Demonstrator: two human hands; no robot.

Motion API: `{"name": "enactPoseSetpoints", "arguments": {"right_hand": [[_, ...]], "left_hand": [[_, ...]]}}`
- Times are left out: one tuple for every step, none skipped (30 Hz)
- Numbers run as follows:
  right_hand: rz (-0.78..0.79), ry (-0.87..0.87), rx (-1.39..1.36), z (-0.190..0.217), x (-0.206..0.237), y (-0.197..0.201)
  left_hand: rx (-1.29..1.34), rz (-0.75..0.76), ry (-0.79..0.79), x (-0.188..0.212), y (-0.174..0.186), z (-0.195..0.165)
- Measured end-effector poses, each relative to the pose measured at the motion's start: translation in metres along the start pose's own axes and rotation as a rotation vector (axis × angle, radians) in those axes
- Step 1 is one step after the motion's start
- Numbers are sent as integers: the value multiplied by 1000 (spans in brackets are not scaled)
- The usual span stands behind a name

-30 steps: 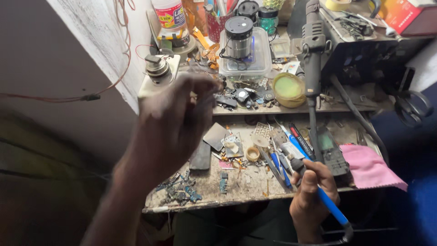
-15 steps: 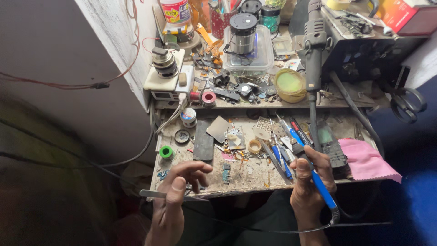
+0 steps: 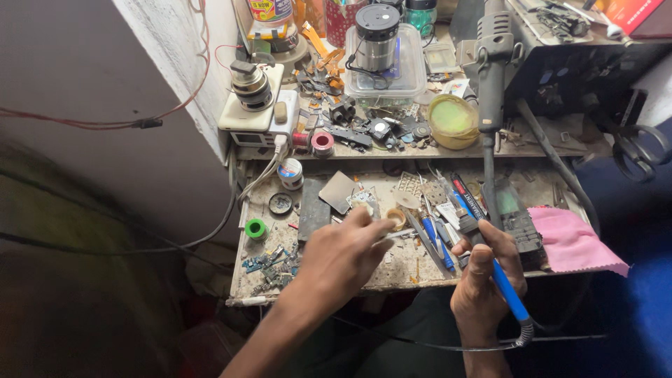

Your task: The person sits at a cluttered repair workbench and solders small electronic components onto circuit boards. They hold a soldering iron in one hand and use tweezers in the other to position and adjust small parts on the boards, working on several boards one at a time across the bench.

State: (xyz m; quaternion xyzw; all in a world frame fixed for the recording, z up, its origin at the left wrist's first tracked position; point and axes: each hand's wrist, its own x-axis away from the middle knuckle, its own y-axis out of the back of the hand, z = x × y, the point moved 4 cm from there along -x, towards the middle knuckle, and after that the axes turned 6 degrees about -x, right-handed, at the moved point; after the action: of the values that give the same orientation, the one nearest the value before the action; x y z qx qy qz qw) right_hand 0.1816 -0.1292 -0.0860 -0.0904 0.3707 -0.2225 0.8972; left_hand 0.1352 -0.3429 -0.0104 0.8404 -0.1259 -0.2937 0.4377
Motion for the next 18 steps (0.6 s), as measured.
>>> {"name": "enactPoseSetpoints", "arguments": {"right_hand": [[-9, -1, 5, 1, 0, 0], [-6, -5, 3, 1, -1, -1], [-3, -8, 2, 2, -1, -1], [-2, -12, 2, 2, -1, -1], [5, -10, 21, 4, -1, -1], [14, -8, 39, 4, -1, 0], [22, -8, 56, 5, -1, 0], [16, -4, 52, 4, -1, 0], [12, 0, 46, 3, -1, 0], [9, 4, 40, 3, -1, 0], [8, 6, 22, 2, -1, 0], [8, 7, 4, 2, -2, 0], [7, 10, -14, 1, -2, 0], [1, 11, -18, 0, -2, 0], [-5, 13, -21, 0, -2, 0], [-12, 16, -23, 0, -2, 1], [-10, 17, -15, 0, -2, 1], [-8, 19, -6, 0, -2, 1]], "left_hand": [[-31, 57, -25, -9, -7, -1], [-65, 78, -31, -15, -12, -1], [-97, 101, -39, -22, -19, 0], [-129, 124, -48, -26, -24, 1], [-167, 140, -46, -28, -28, 3], [-206, 156, -42, -30, -32, 5], [-246, 174, -38, -31, -34, 8], [-248, 155, -39, -32, -34, 10], [-252, 136, -39, -33, -33, 13], [-255, 116, -39, -33, -32, 14], [-229, 123, -29, -33, -31, 14], [-203, 129, -19, -33, -31, 14], [-178, 135, -10, -32, -30, 12], [-161, 139, -16, -31, -30, 9], [-144, 142, -23, -28, -31, 4], [-126, 145, -31, -24, -32, 0], [-108, 123, -48, -21, -32, -3], [-88, 102, -65, -16, -32, -7]]}}
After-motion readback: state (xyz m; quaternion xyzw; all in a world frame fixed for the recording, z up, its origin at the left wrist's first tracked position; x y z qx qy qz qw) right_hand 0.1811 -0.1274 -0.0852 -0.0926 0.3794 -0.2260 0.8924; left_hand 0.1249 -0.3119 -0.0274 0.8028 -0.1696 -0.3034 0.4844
